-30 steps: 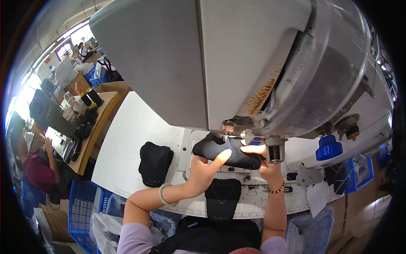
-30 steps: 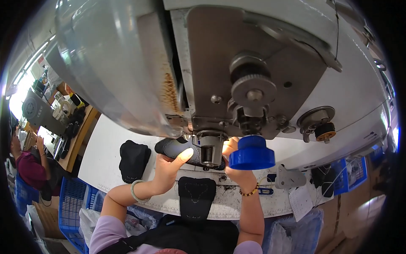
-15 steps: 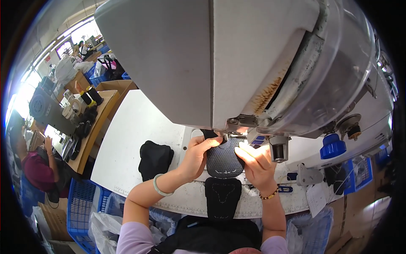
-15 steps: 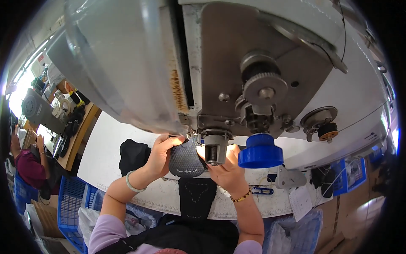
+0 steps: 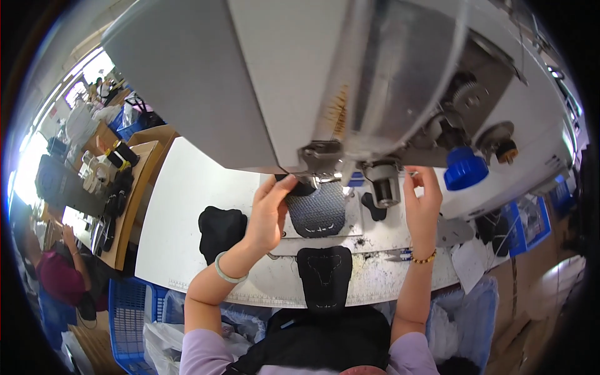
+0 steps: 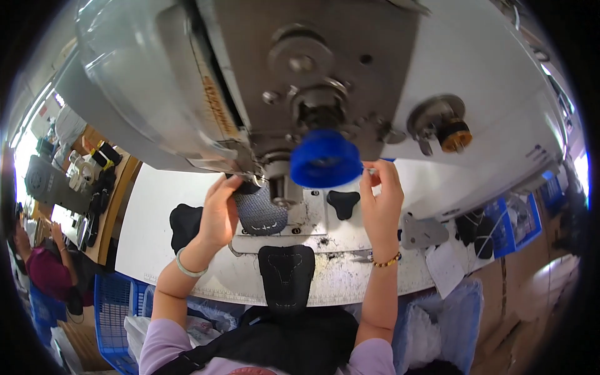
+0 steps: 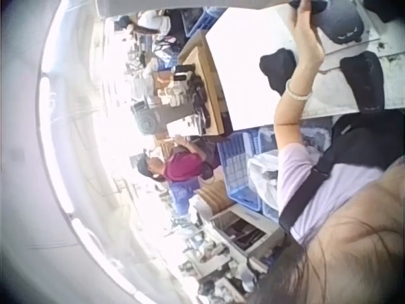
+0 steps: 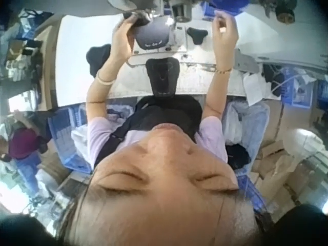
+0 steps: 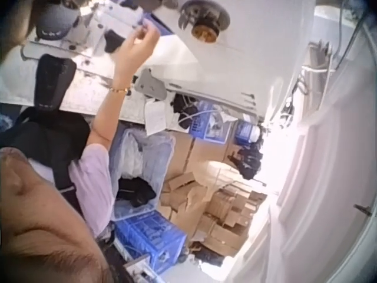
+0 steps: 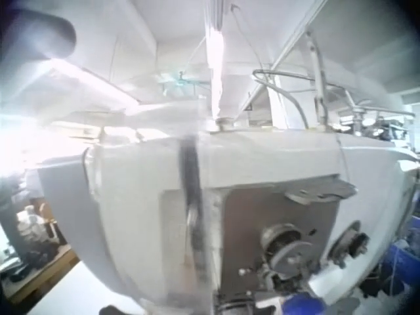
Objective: Sew together various components of a shoe using an industrial sewing machine.
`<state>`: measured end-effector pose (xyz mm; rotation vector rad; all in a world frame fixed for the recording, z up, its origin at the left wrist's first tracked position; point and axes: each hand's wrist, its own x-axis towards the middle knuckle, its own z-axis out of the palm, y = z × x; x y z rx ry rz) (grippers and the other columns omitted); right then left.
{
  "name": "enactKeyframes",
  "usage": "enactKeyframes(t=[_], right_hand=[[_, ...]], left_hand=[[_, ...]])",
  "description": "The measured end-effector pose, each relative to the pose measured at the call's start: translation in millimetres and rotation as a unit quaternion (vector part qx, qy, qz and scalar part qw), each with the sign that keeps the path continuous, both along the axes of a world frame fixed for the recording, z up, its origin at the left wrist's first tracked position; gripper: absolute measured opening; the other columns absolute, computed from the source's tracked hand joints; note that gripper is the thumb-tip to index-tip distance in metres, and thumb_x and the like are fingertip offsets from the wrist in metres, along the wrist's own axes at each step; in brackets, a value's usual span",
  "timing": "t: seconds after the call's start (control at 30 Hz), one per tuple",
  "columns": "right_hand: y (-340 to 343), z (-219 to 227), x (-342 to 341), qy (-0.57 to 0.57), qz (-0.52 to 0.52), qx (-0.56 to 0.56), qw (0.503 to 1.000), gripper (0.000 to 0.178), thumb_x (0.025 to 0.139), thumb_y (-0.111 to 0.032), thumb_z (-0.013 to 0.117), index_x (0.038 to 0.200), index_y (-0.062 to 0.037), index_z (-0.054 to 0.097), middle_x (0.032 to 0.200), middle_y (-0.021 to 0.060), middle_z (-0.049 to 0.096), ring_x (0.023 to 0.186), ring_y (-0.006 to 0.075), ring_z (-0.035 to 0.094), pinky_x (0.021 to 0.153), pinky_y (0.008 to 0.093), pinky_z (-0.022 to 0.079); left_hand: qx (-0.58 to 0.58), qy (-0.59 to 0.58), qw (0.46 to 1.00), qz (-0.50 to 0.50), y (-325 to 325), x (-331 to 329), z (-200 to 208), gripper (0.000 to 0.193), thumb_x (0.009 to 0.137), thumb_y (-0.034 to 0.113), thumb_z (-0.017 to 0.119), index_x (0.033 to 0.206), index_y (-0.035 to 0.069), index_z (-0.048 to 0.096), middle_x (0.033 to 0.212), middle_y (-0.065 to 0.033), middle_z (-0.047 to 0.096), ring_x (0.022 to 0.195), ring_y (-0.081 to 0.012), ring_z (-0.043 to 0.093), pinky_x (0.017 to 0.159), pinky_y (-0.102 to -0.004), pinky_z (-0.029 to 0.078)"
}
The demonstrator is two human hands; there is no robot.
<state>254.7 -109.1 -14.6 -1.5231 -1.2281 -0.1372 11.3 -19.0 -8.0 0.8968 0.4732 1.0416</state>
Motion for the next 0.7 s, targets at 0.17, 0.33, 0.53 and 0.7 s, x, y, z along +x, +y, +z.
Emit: enactKeyframes(t=[0.17, 0.33, 0.53, 0.7], right_hand=[[-2.3, -49.6, 25.2, 0.016, 0.120, -0.177, 0.977, 0.026, 0.078, 0.000, 0.062, 0.104, 0.0015, 0.057, 0.103, 0.0096, 0.051, 0.075, 0.0180, 0.053, 0.069, 0.0283, 0.046], [4.6, -72.1, 19.1, -0.002, 0.138, -0.247, 0.959, 0.027, 0.080, -0.003, 0.063, 0.105, 0.0044, 0.056, 0.105, 0.0122, 0.049, 0.079, 0.0228, 0.056, 0.074, 0.0323, 0.047], [4.9, -76.8, 27.1, -0.007, 0.146, -0.238, 0.960, 0.026, 0.079, 0.000, 0.063, 0.103, 0.0054, 0.055, 0.101, 0.0120, 0.050, 0.071, 0.0219, 0.055, 0.072, 0.0323, 0.046], [7.6, -64.2, 17.7, -0.005, 0.150, -0.252, 0.956, 0.027, 0.078, 0.000, 0.062, 0.103, 0.0035, 0.055, 0.101, 0.0112, 0.049, 0.068, 0.0204, 0.052, 0.070, 0.0313, 0.046]], left_hand=[[0.029, 0.016, 0.999, 0.009, 14.2, 3.8, -7.2, 0.008, 0.091, 0.011, 0.057, 0.091, 0.004, 0.060, 0.087, -0.0023, 0.063, 0.079, -0.0075, 0.058, 0.071, -0.0218, 0.045], [0.023, -0.007, 0.994, 0.106, 15.3, 4.9, -5.6, 0.006, 0.088, 0.008, 0.060, 0.089, 0.002, 0.060, 0.082, -0.0019, 0.063, 0.071, -0.0072, 0.056, 0.063, -0.0181, 0.044], [0.073, 0.217, 0.948, 0.220, 24.0, -105.6, -5.5, 0.022, 0.085, 0.010, 0.063, 0.102, -0.003, 0.056, 0.082, -0.0106, 0.065, 0.067, -0.0111, 0.061, 0.057, -0.0181, 0.045], [0.065, 0.504, 0.826, 0.242, 3.9, -175.1, -61.1, 0.034, 0.081, 0.015, 0.068, 0.106, -0.003, 0.054, 0.087, -0.0137, 0.064, 0.077, -0.0165, 0.061, 0.066, -0.0263, 0.049]])
